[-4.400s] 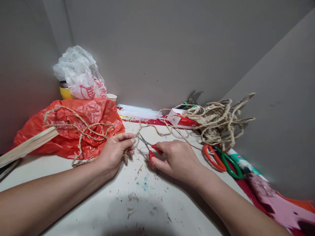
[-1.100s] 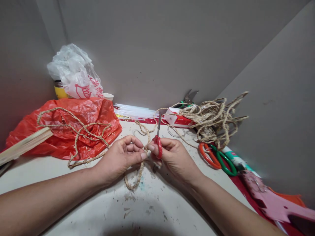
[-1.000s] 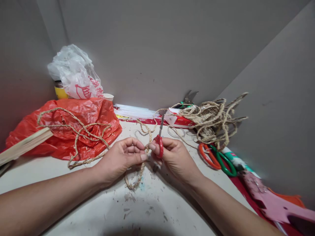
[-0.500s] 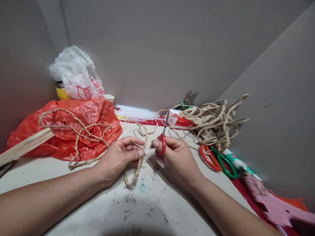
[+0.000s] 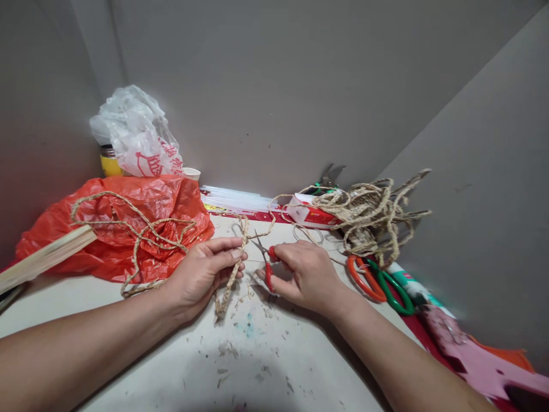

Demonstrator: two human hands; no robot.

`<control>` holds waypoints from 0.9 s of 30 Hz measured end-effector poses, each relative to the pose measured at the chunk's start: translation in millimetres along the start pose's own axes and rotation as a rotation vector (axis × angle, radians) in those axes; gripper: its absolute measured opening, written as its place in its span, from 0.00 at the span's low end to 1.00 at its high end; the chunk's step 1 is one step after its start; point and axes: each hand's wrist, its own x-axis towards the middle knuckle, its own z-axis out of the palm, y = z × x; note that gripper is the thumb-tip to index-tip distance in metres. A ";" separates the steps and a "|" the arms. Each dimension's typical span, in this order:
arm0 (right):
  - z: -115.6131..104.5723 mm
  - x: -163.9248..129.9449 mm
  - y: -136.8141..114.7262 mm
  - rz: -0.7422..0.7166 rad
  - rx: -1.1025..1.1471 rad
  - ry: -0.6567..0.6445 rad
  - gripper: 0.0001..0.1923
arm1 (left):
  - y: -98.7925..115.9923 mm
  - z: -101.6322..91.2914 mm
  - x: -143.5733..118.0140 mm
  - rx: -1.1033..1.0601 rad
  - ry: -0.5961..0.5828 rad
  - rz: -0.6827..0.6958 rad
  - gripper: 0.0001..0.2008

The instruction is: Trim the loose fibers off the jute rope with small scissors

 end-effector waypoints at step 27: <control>2.1 8.5 -33.8 0.596 1.108 0.065 0.16 | -5.8 4.6 -4.3 0.339 0.003 0.175 0.06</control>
